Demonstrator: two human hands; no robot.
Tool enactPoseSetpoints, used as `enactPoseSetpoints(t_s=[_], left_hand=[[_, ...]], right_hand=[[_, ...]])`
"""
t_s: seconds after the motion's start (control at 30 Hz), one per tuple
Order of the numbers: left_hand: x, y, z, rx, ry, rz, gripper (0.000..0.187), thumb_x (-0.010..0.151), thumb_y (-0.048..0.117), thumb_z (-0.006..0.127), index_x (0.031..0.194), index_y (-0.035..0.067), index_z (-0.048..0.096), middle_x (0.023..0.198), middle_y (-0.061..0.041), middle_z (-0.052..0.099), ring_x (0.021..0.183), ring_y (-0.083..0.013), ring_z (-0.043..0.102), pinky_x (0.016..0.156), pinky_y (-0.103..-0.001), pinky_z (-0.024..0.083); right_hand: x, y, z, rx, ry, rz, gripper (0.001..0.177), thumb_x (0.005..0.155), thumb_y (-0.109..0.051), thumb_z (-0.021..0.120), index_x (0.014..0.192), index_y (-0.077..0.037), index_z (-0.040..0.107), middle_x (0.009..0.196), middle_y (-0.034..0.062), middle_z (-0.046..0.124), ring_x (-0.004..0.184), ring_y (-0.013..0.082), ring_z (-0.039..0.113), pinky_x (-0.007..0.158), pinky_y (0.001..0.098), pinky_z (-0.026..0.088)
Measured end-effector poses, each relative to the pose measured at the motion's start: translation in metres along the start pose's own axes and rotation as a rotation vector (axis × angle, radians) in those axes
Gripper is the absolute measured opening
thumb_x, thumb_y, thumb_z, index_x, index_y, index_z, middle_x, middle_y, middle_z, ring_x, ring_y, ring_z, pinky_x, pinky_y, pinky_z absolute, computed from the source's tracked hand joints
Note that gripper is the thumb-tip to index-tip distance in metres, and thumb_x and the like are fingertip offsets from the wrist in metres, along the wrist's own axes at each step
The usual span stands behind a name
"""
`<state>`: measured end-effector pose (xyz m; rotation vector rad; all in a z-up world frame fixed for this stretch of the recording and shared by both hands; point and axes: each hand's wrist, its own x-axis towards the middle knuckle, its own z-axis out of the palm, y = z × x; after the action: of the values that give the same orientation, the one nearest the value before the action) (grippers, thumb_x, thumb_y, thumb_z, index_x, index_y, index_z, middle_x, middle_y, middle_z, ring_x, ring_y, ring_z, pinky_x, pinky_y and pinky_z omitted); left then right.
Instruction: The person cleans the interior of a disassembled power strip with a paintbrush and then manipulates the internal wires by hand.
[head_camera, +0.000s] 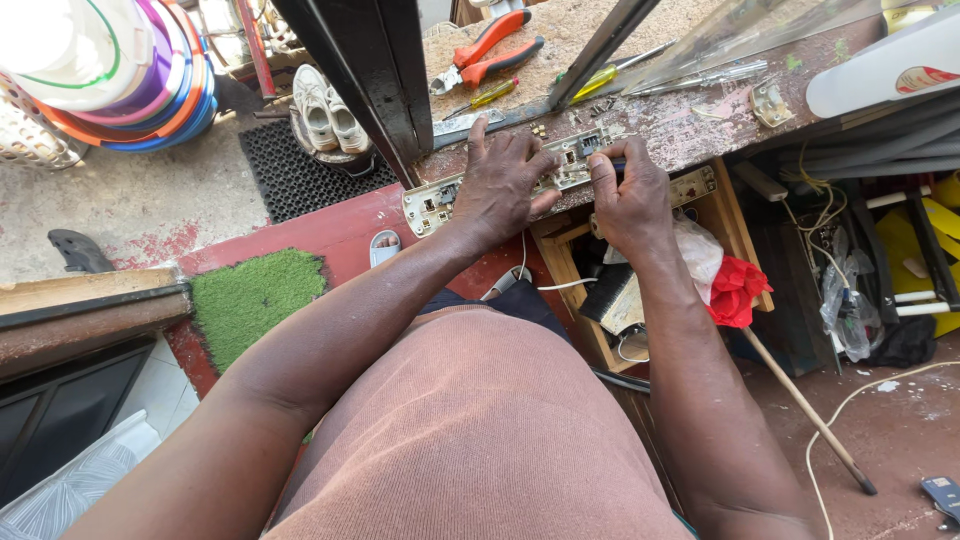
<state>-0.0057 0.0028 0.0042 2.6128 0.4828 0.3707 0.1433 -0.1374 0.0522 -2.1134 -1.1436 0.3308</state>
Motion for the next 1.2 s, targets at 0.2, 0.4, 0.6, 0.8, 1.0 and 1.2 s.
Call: enactPoseSetpoints(t_s=[0.2,0.4,0.6,0.8,1.0,1.2], left_hand=[[0.004,0.001,-0.004,-0.083,-0.059,-0.046,0.039,0.088,0.049,0.075,0.121,0.032,0.067,0.116,-0.001,0.056,0.121,-0.0229,0.052,0.122,-0.064,0.003],[0.004,0.001,-0.004,-0.090,-0.051,-0.069,0.055,0.085,0.051,0.077,0.131,0.023,0.061,0.119,-0.002,0.056,0.125,-0.0235,0.050,0.123,-0.063,0.002],[0.004,0.004,-0.008,-0.052,-0.060,-0.038,0.034,0.088,0.047,0.076,0.115,0.030,0.065,0.117,-0.001,0.057,0.124,-0.0221,0.052,0.122,-0.063,0.001],[0.005,0.002,-0.009,-0.112,-0.023,-0.050,0.047,0.086,0.047,0.073,0.121,0.017,0.061,0.114,-0.004,0.058,0.121,-0.0246,0.054,0.122,-0.064,0.004],[0.002,0.001,-0.004,-0.076,0.005,-0.035,0.033,0.099,0.039,0.064,0.123,0.016,0.064,0.116,-0.004,0.060,0.120,-0.0235,0.055,0.123,-0.066,0.005],[0.000,0.002,-0.008,-0.126,0.068,0.010,0.020,0.101,0.036,0.062,0.111,0.024,0.075,0.119,-0.002,0.059,0.125,-0.0217,0.052,0.120,-0.068,0.006]], right_hand=[[0.001,0.013,0.007,0.200,-0.087,0.167,0.018,0.110,-0.024,0.062,0.110,-0.006,0.058,0.078,0.0066,0.066,0.067,0.0134,0.064,0.056,0.0302,0.051],[-0.003,0.020,0.005,0.477,-0.129,0.274,0.018,0.110,-0.026,0.059,0.108,-0.008,0.056,0.076,-0.0001,0.061,0.060,0.0069,0.059,0.049,0.0245,0.049],[-0.001,0.008,-0.001,0.029,-0.052,0.140,0.019,0.110,-0.025,0.060,0.108,-0.007,0.059,0.078,0.0038,0.066,0.065,0.0145,0.064,0.052,0.0344,0.053],[0.008,0.006,0.010,-0.088,-0.022,-0.089,0.022,0.109,-0.024,0.062,0.106,-0.002,0.060,0.081,0.0117,0.070,0.072,0.0222,0.068,0.061,0.0418,0.054],[0.030,0.026,0.010,0.239,-0.200,0.321,0.020,0.105,-0.024,0.064,0.099,-0.006,0.059,0.077,0.0041,0.064,0.061,0.0114,0.060,0.051,0.0296,0.051],[0.023,0.043,0.013,0.655,-0.202,0.487,0.016,0.104,-0.023,0.064,0.104,-0.009,0.057,0.073,-0.0025,0.058,0.055,0.0039,0.053,0.046,0.0204,0.045]])
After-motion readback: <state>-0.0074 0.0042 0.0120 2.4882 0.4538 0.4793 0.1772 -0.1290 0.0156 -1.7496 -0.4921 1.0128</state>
